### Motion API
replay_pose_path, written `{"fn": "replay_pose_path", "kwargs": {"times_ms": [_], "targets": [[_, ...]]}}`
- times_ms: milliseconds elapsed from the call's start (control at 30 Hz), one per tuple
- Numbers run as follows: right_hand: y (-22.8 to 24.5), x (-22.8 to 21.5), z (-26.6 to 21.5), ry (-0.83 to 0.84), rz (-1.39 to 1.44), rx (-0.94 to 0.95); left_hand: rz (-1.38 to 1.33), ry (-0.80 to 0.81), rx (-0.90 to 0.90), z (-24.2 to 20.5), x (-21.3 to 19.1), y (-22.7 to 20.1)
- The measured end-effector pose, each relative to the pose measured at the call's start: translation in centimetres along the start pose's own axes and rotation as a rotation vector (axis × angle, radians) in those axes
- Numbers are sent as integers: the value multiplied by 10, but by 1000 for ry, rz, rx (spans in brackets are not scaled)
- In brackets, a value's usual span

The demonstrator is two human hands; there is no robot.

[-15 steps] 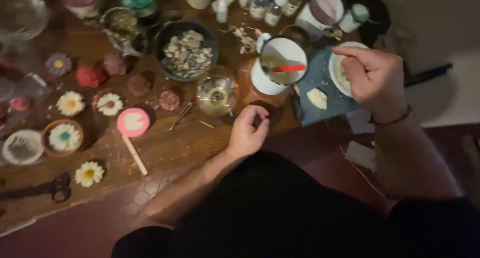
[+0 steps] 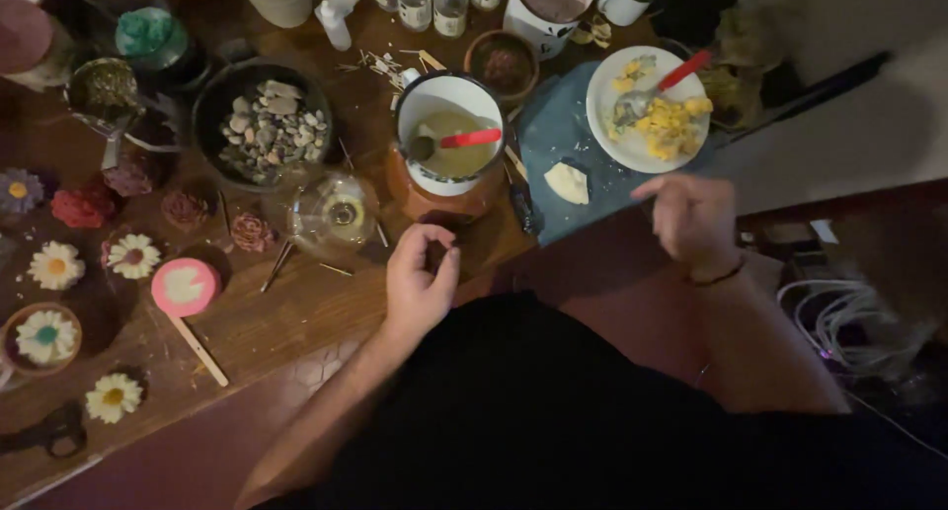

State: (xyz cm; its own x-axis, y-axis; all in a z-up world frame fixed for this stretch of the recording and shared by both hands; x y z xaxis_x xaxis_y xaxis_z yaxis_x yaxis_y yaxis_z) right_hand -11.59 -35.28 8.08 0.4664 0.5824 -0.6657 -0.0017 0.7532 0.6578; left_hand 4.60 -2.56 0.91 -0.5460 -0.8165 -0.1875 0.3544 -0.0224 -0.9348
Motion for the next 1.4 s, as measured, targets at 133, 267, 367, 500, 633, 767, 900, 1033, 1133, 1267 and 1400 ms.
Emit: {"fn": "replay_pose_path", "kwargs": {"times_ms": [133,267,367,500,633,767,900,1033,1133,1267,1400], "targets": [[-50,42,-14,291,362,160,119,20,16,1,9,-15],[-9,40,6,260,341,-244,455,98,70,3,42,-35],[-38,43,9,399,363,-233,594,68,65,11,77,-61],[-60,43,8,510,435,-227,785,7,13,20,128,-60],[-64,42,11,605,455,-302,1052,-79,-67,24,155,-53],[-67,38,18,663,510,-325,1052,-174,-233,13,162,-22],[-70,35,23,707,574,-262,835,-293,-529,-2,160,-54],[-66,29,28,748,603,-237,446,-316,-855,-40,158,-59],[-71,32,26,781,599,-248,39,-375,-832,-67,169,-48],[-64,28,24,740,592,-302,-624,-379,-511,-40,199,-82],[-65,25,26,858,592,-280,-740,-380,-447,-13,213,-73]]}}
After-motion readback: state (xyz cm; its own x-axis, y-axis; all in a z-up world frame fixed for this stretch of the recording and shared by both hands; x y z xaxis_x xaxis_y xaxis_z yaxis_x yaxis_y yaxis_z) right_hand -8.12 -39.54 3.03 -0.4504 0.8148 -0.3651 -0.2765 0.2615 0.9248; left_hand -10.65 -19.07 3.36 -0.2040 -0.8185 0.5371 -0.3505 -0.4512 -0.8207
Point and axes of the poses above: each hand's wrist, its own z-axis towards the middle knuckle, its own x-axis out of the palm, y = z × x, the point moved 7 cm from there along z, towards the middle knuckle, and after that the axes turned 7 degrees about y, right-handed, at the moved point
